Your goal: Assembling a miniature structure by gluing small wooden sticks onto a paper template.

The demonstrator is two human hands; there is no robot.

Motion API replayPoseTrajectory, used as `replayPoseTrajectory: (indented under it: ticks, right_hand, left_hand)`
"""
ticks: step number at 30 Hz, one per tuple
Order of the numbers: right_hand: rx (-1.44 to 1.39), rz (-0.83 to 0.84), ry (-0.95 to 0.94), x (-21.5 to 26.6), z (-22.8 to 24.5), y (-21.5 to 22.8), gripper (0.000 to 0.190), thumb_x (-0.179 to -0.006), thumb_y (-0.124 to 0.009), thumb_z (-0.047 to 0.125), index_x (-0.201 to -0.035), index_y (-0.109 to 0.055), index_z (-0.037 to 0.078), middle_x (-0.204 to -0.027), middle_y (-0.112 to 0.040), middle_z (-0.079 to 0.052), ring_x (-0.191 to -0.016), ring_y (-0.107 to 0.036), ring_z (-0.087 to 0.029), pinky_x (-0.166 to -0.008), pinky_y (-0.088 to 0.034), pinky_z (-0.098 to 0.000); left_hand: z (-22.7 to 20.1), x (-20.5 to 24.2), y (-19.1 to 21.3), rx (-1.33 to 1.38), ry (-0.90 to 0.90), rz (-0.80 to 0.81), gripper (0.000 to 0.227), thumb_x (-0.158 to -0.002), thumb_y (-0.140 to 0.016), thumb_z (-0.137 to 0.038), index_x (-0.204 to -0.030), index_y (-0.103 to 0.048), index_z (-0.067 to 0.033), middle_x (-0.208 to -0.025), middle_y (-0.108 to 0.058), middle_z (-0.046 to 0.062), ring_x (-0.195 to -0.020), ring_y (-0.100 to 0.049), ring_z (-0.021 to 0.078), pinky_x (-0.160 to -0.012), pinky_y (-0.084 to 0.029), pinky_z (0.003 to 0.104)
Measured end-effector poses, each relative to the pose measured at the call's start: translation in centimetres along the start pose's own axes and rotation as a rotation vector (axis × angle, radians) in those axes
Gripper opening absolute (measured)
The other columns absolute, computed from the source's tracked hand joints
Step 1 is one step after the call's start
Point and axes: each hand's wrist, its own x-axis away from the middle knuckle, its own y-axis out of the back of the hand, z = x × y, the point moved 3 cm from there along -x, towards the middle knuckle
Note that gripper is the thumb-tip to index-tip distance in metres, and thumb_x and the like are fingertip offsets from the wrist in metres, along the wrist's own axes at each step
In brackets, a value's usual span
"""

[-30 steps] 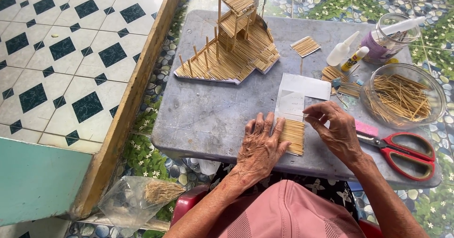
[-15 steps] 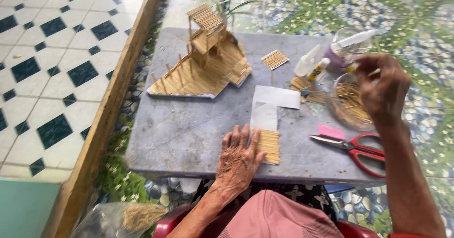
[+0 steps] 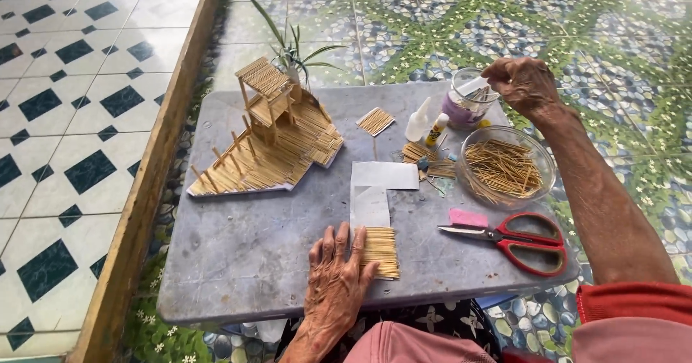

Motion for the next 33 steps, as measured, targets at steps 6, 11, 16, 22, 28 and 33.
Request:
replayPoseTrajectory:
  ticks: [6, 11, 16, 22, 28, 33]
  right_hand:
    - [-0.022, -0.053, -0.011, 3.9, -0.4, 1.5, 0.009, -0.078, -0.062, -0.001, -0.085, -0.062, 0.006, -0.082, -0.062, -0.010, -0.066, -0.058, -0.018, -0.056, -0.050, -0.0268]
    - [-0.082, 0.261, -0.153, 9.4, 0.5, 1.6, 0.006, -0.077, -0.063, 0.010, -0.082, -0.064, 0.007, -0.080, -0.065, -0.009, -0.060, -0.063, -0.017, -0.051, -0.053, -0.0228]
    - [0.031, 0.514, -0.276, 12.0, 0.9, 0.3, 0.011, -0.071, -0.060, 0.021, -0.079, -0.067, 0.018, -0.074, -0.066, 0.001, -0.063, -0.058, -0.012, -0.057, -0.043, -0.0234]
    - [0.293, 0.469, -0.266, 12.2, 0.8, -0.8, 0.013, -0.066, -0.055, 0.028, -0.074, -0.066, 0.025, -0.069, -0.062, 0.004, -0.062, -0.055, -0.012, -0.053, -0.041, -0.0242]
    - [0.314, 0.472, -0.221, 12.1, 0.9, -1.1, 0.007, -0.067, -0.060, 0.031, -0.067, -0.062, 0.025, -0.063, -0.060, 0.008, -0.054, -0.053, -0.007, -0.047, -0.039, -0.0193]
    - [0.332, 0.466, -0.187, 12.3, 0.4, -1.5, 0.006, -0.069, -0.055, 0.026, -0.067, -0.060, 0.024, -0.065, -0.058, 0.007, -0.056, -0.051, -0.009, -0.046, -0.039, -0.0218]
  left_hand:
    - [-0.1, 0.2, -0.1, 0.002, 0.004, -0.007, 0.053, -0.079, -0.047, -0.039, -0.123, -0.037, -0.0101, -0.122, -0.036, 0.013, -0.111, -0.033, 0.0319, -0.090, -0.026, 0.041]
    - [-0.1, 0.2, 0.0, -0.011, -0.003, -0.018, 0.054, -0.078, -0.049, -0.037, -0.122, -0.037, -0.0107, -0.122, -0.036, 0.012, -0.111, -0.033, 0.0310, -0.088, -0.027, 0.040]
    - [-0.2, 0.0, 0.1, -0.071, 0.007, -0.047, 0.054, -0.077, -0.048, -0.041, -0.122, -0.038, -0.0134, -0.120, -0.038, 0.009, -0.108, -0.036, 0.0297, -0.089, -0.029, 0.040]
    - [-0.3, 0.1, 0.1, -0.083, 0.007, -0.028, 0.053, -0.078, -0.045, -0.041, -0.123, -0.037, -0.0132, -0.122, -0.038, 0.009, -0.110, -0.035, 0.0285, -0.089, -0.029, 0.040]
    - [-0.3, 0.1, 0.1, -0.084, 0.006, -0.043, 0.052, -0.079, -0.044, -0.042, -0.122, -0.039, -0.0139, -0.121, -0.039, 0.009, -0.110, -0.037, 0.0283, -0.089, -0.029, 0.039]
    - [-0.3, 0.1, 0.0, -0.077, 0.008, -0.028, 0.053, -0.078, -0.044, -0.041, -0.123, -0.037, -0.0137, -0.122, -0.038, 0.009, -0.111, -0.035, 0.0283, -0.089, -0.029, 0.040]
